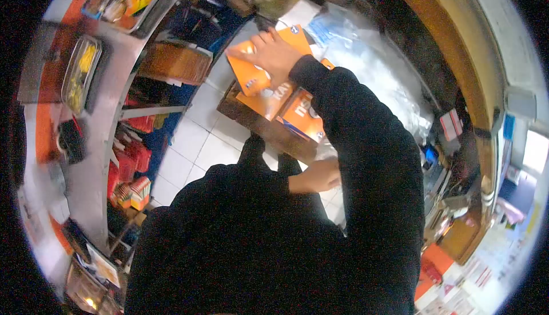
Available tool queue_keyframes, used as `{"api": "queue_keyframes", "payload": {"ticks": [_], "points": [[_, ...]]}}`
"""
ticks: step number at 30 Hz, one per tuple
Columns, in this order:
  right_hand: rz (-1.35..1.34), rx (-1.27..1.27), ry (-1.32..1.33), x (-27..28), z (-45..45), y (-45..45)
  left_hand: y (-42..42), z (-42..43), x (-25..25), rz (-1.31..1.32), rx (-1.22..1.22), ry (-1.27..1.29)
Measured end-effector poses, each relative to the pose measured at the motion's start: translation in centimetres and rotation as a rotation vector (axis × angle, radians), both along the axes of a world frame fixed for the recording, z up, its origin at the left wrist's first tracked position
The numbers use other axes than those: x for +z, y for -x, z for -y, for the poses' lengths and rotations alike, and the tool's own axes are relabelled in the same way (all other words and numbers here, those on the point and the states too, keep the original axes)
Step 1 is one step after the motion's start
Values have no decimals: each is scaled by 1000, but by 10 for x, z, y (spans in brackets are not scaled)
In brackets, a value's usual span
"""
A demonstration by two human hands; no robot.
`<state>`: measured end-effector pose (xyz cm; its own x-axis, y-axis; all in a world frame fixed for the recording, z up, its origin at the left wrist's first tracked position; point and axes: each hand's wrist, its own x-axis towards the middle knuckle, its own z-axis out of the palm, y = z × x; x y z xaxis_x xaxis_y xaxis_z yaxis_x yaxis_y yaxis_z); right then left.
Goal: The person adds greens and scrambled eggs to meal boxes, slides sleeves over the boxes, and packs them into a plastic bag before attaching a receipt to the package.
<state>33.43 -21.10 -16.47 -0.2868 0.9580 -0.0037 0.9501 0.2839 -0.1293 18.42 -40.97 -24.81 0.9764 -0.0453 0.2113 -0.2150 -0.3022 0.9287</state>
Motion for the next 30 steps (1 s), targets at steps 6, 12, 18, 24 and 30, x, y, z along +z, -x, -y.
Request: {"api": "queue_keyframes", "payload": {"ticks": [6,12,18,24,30], "points": [[-100,-417,-615,117,78,-10,-26,-5,4,-37,90,-87],[-1347,-1070,-437,167,279,10,-64,-11,14,-199,274,307],[-991,-1637,-1462,17,355,40,-67,-13,30,-114,147,438],[-285,-1638,-852,-52,379,90,-83,0,63,61,99,679],[-322,-2008,-390,-37,397,88,-61,4,149,444,-40,317]]}}
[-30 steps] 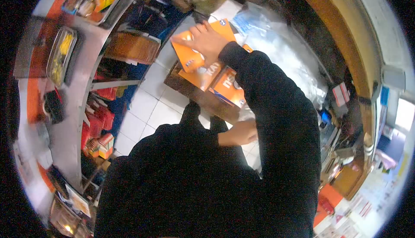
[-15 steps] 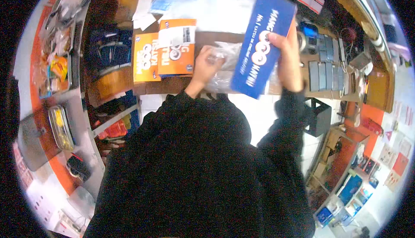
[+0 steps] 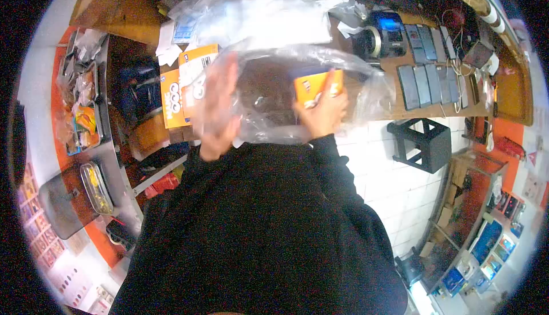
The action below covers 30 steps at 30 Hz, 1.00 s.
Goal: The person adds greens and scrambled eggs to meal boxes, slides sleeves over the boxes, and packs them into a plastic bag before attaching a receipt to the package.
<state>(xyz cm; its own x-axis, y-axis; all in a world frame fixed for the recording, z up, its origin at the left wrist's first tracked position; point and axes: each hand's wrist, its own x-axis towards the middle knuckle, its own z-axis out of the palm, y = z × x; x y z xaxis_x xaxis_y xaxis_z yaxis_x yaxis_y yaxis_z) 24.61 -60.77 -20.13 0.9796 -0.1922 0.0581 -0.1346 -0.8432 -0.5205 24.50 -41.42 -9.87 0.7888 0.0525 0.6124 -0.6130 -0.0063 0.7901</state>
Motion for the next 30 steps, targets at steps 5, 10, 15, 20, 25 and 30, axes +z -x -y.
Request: {"api": "queue_keyframes", "payload": {"ticks": [5,10,15,20,25,30], "points": [[-25,-34,168,-35,37,-35,43,-20,-12,335,-178,-256],[-15,-52,49,-1,26,-59,78,-16,-5,138,-147,-220],[-198,-161,271,15,13,-63,50,-9,-17,-208,-48,-146],[-66,-121,398,-77,32,-79,58,-1,-23,-333,-196,-119],[-72,348,787,-87,29,-102,73,-14,-37,-495,-135,-110],[-1031,1382,-120,80,-33,-74,93,-26,-87,-680,127,-57]]}}
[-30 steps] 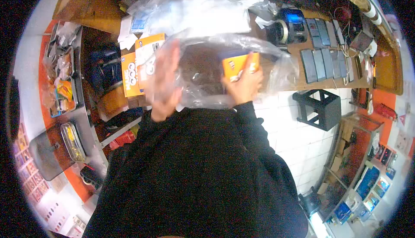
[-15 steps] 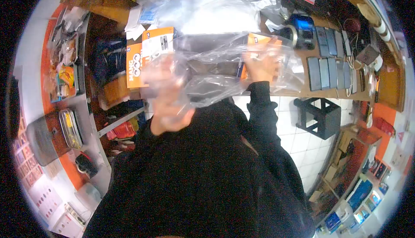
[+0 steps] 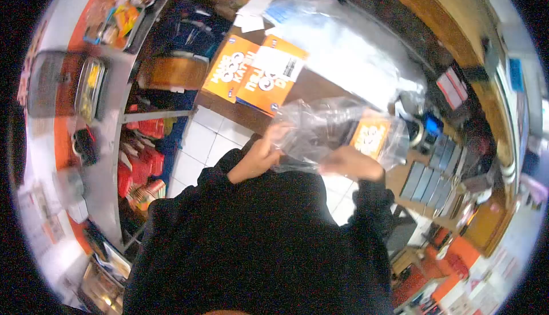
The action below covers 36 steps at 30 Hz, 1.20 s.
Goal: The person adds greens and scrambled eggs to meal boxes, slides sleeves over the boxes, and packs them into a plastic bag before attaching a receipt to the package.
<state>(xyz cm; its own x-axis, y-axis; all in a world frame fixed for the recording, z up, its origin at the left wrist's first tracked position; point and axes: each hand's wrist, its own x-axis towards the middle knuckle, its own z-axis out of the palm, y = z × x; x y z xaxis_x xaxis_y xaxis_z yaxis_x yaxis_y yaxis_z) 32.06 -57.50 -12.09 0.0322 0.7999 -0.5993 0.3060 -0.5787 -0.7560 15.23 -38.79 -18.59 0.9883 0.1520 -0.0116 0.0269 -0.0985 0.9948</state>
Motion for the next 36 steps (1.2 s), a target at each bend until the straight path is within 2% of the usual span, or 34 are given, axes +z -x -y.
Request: {"api": "queue_keyframes", "payload": {"ticks": [1,2,3,4,5,6,7,9,10,11,13,14,16,17,19,20,21,23,24,26,27,28,30,32,33,34,35,36], "points": [[-176,85,-122,34,-30,6,4,0,-15,116,71,-167],[-225,123,-225,51,-59,6,8,0,-30,-7,-22,-178],[19,184,-136,68,-95,8,12,0,-45,-129,-120,-200],[162,226,-437,57,-130,9,14,2,-53,-152,-174,-212],[294,280,-536,29,-163,12,15,3,-56,-173,-227,-224],[425,331,-640,-6,-197,17,16,2,-39,-190,-139,-166],[372,434,-414,-29,-237,26,19,3,-45,-158,-161,-176],[1069,576,-532,-89,-280,57,23,3,-64,-93,-216,-200],[1105,602,-580,-116,-290,58,18,-9,-37,-165,-264,-122],[1138,627,-625,-140,-298,59,18,-13,-40,-177,-245,-118],[1162,695,-621,-134,-315,62,22,-11,-47,-203,-214,-100],[1156,738,-570,-131,-321,59,24,-10,-50,-121,-162,-180],[983,533,-553,-125,-349,50,18,-24,-31,-235,-280,-84],[1082,520,-570,-133,-357,40,15,-30,-24,-294,-344,-49],[1282,481,-605,-151,-363,25,15,-4,-83,-180,-351,19],[1191,603,-414,-125,-368,20,16,0,-87,-168,-348,11],[1137,588,-415,-117,-369,16,16,3,-90,-155,-346,3],[1038,548,-420,-105,-370,8,14,-12,-51,-210,-332,-105],[1083,519,-507,-93,-368,6,12,-13,-52,-229,-365,-126],[1203,326,-841,-56,-354,-1,8,-9,-59,-263,-449,-159],[1168,201,-937,-27,-340,-4,5,-5,-67,-172,-433,-56],[1150,111,-981,5,-322,-8,-4,-1,-81,-67,-445,81],[1145,-28,-1000,58,-271,-20,-24,0,-81,57,-389,11],[1023,-165,-993,102,-199,-30,-39,-16,-63,37,-352,-179],[819,-292,-846,117,-158,-30,-47,-20,-57,-11,-377,-164],[220,-668,-792,125,-132,-15,-54,-23,-31,-2,-296,-8],[337,-685,-786,123,-97,-21,-62,-23,-5,24,-248,89],[150,-980,-790,127,-82,0,-69,-23,21,55,-203,185]]}}
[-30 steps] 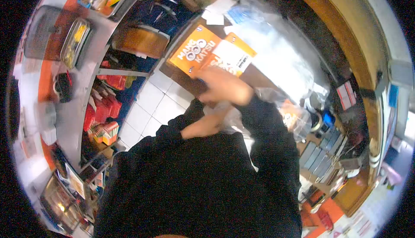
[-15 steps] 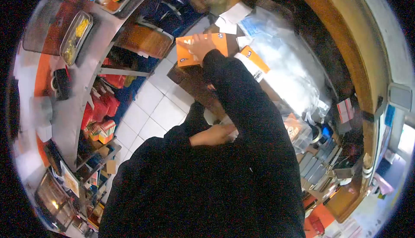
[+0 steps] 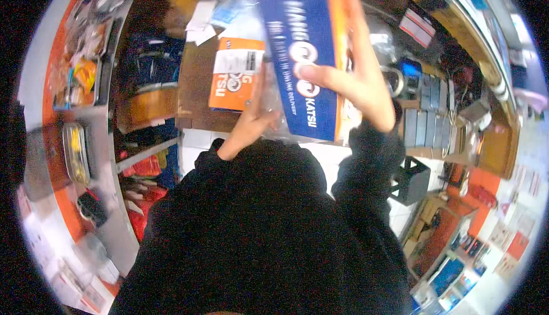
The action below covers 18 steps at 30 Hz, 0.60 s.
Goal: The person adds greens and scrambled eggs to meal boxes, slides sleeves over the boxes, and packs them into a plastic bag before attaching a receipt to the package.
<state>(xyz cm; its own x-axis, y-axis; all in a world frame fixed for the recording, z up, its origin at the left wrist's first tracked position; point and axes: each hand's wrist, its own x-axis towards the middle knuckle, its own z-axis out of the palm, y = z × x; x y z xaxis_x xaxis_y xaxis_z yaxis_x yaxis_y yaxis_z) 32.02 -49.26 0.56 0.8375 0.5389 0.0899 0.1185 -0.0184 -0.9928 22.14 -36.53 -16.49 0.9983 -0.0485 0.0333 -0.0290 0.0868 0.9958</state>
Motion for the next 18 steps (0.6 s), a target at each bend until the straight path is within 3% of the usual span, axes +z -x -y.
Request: {"api": "queue_keyframes", "payload": {"ticks": [1,3,4,5,7,9,10,13,15,16,18], "points": [[100,-263,16,-22,17,7,-8,2,18,50,13,42],[569,-681,129,-92,38,17,-16,11,41,116,15,95],[483,-827,147,-105,34,35,-16,17,48,133,3,106],[623,-934,317,-141,45,42,-17,22,54,177,-7,92],[729,-840,626,-182,58,63,-17,31,66,264,-23,67],[516,-814,711,-213,56,68,-13,42,68,315,-77,74],[236,-839,835,-220,51,65,-7,49,67,351,-143,174],[150,-729,1242,-272,51,57,11,60,49,435,-254,253],[504,-485,1605,-297,59,48,19,51,42,249,-160,235],[129,-300,1532,-272,52,37,21,43,41,161,-106,229],[268,-296,1414,-259,56,39,26,25,48,83,-2,215]]}}
